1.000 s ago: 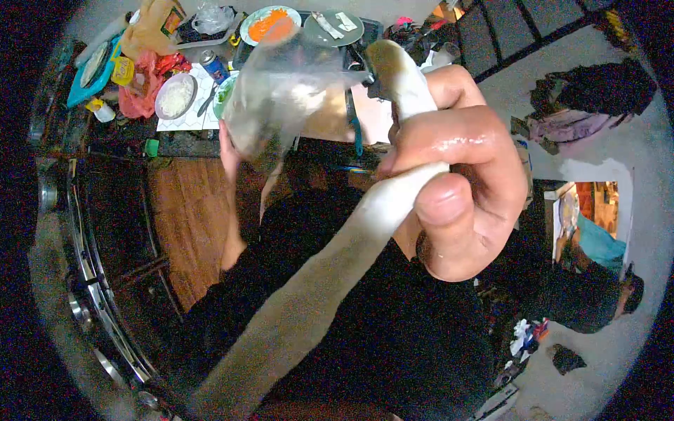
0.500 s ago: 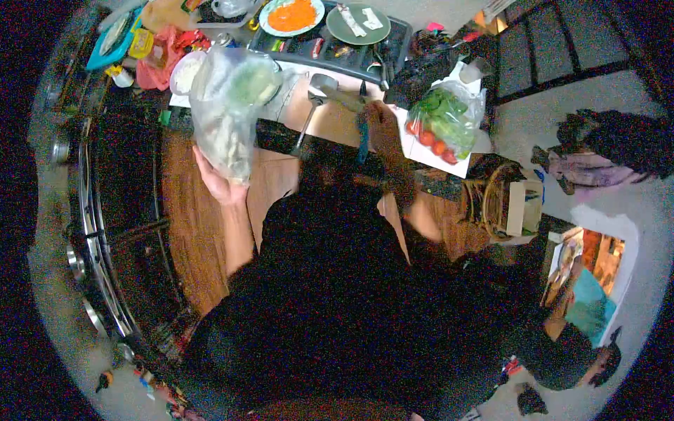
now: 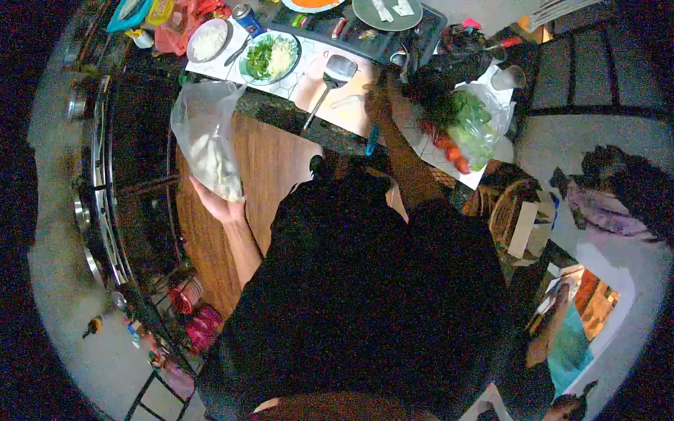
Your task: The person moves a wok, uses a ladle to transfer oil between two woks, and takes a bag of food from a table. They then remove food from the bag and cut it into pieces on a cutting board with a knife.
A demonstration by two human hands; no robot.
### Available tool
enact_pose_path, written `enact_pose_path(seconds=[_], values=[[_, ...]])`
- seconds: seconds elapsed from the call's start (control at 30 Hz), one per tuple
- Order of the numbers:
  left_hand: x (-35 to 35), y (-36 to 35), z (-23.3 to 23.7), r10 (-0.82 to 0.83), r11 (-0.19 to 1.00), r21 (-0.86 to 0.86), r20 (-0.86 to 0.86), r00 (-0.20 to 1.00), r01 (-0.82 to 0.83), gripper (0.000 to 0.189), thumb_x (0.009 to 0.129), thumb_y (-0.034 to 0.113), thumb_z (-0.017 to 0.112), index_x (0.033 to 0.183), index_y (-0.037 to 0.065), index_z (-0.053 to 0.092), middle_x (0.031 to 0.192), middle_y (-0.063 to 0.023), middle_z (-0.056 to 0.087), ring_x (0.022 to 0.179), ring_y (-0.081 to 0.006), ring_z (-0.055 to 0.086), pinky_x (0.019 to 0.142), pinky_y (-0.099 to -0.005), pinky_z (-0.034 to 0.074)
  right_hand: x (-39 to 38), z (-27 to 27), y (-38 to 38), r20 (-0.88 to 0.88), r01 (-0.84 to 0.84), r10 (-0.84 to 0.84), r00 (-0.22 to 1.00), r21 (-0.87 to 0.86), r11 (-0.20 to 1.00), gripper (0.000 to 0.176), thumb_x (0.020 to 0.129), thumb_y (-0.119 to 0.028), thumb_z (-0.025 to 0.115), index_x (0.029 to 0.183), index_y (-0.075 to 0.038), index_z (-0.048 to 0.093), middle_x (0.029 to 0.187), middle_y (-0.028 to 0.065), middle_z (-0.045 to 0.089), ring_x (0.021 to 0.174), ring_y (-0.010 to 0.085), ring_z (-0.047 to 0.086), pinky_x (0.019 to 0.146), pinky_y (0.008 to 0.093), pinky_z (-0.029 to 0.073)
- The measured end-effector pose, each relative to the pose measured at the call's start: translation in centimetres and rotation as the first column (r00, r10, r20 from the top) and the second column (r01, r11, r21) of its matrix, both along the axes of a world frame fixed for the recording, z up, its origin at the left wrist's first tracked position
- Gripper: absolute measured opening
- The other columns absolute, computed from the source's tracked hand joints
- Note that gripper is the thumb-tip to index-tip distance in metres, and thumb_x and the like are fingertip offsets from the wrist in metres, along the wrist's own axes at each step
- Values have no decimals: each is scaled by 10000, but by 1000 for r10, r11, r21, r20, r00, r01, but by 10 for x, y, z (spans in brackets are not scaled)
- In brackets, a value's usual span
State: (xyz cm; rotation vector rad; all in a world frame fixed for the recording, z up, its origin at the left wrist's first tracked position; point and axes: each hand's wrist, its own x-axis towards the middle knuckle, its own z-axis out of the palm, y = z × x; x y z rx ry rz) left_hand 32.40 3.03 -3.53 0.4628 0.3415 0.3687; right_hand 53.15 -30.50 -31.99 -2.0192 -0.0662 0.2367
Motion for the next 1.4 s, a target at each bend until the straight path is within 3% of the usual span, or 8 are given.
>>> enact_pose_path(seconds=[0.1, 0.3, 0.47, 0.57, 0.7, 0.93, 1.17, 1.4], values=[[-8, 0, -9, -11, 998, -62, 56, 998, 15, 563, 949, 457, 382, 1370, 85, 358, 1348, -110, 460, 1175, -274, 490, 969, -427, 427, -17, 25, 5, 281, 116, -91, 955, -76, 990, 310, 840, -78, 540, 1147, -53, 573, 778, 68, 620, 733, 158, 576, 662, 291, 462], [-5, -19, -2, 11, 999, 48, -6, 1000, -11, 579, 944, 470, 385, 1372, 82, 354, 1358, -117, 447, 1179, -285, 486, 974, -427, 422, -11, -12, -24, -261, 79, 111, 959, 623, 778, 379, 825, -33, 532, 1204, -39, 521, 884, 67, 634, 753, 138, 589, 669, 275, 484], [1, -33, -2, 5, 1000, 17, -15, 1000, -5, 605, 930, 494, 403, 1370, 80, 354, 1347, -128, 455, 1177, -304, 489, 963, -452, 432, -8, -26, -34, 558, 73, -9, 830, -93, 993, 280, 854, -131, 574, 1124, -54, 578, 889, 77, 638, 689, 130, 579, 602, 262, 480], [8, -42, 0, -105, 994, 38, -25, 994, 106, 594, 931, 485, 413, 1360, 77, 368, 1333, -120, 472, 1147, -305, 518, 955, -453, 443, -17, 110, -20, -97, 109, -69, 993, 513, 852, 284, 878, -110, 575, 1148, -27, 543, 1010, 130, 632, 839, 161, 607, 718, 272, 498], [20, -57, 1, -215, 974, 70, -24, 976, 216, 582, 940, 474, 402, 1356, 70, 355, 1314, -134, 481, 1136, -310, 533, 939, -467, 462, -23, 268, 8, 143, -54, -52, 988, 644, 763, 276, 886, -126, 566, 1126, 7, 535, 1014, 145, 633, 860, 152, 613, 715, 278, 501], [32, -77, 11, -294, 951, 96, -5, 956, 293, 593, 926, 480, 433, 1356, 79, 358, 1320, -129, 478, 1142, -316, 526, 955, -483, 441, -44, 393, 19, 492, -398, 214, 844, 308, 864, 269, 891, -195, 569, 986, 54, 606, 961, 125, 642, 863, 150, 621, 783, 276, 495], [31, -84, 13, -307, 951, 40, 51, 950, 306, 545, 941, 419, 447, 1355, 80, 348, 1305, -127, 483, 1154, -310, 516, 958, -480, 445, -27, 406, 37, -41, -769, 775, 631, 99, 631, 359, 835, -195, 638, 1147, -26, 587, 1059, 95, 621, 942, 149, 578, 836, 292, 480], [27, -90, 26, -265, 961, 88, 44, 963, 261, 540, 950, 381, 445, 1347, 32, 336, 1299, -159, 476, 1166, -305, 503, 971, -468, 435, -27, 402, 78, 197, -840, 891, 408, -303, 451, 391, 737, -45, 694, 1119, -75, 618, 959, 104, 623, 889, 183, 580, 750, 302, 475]])
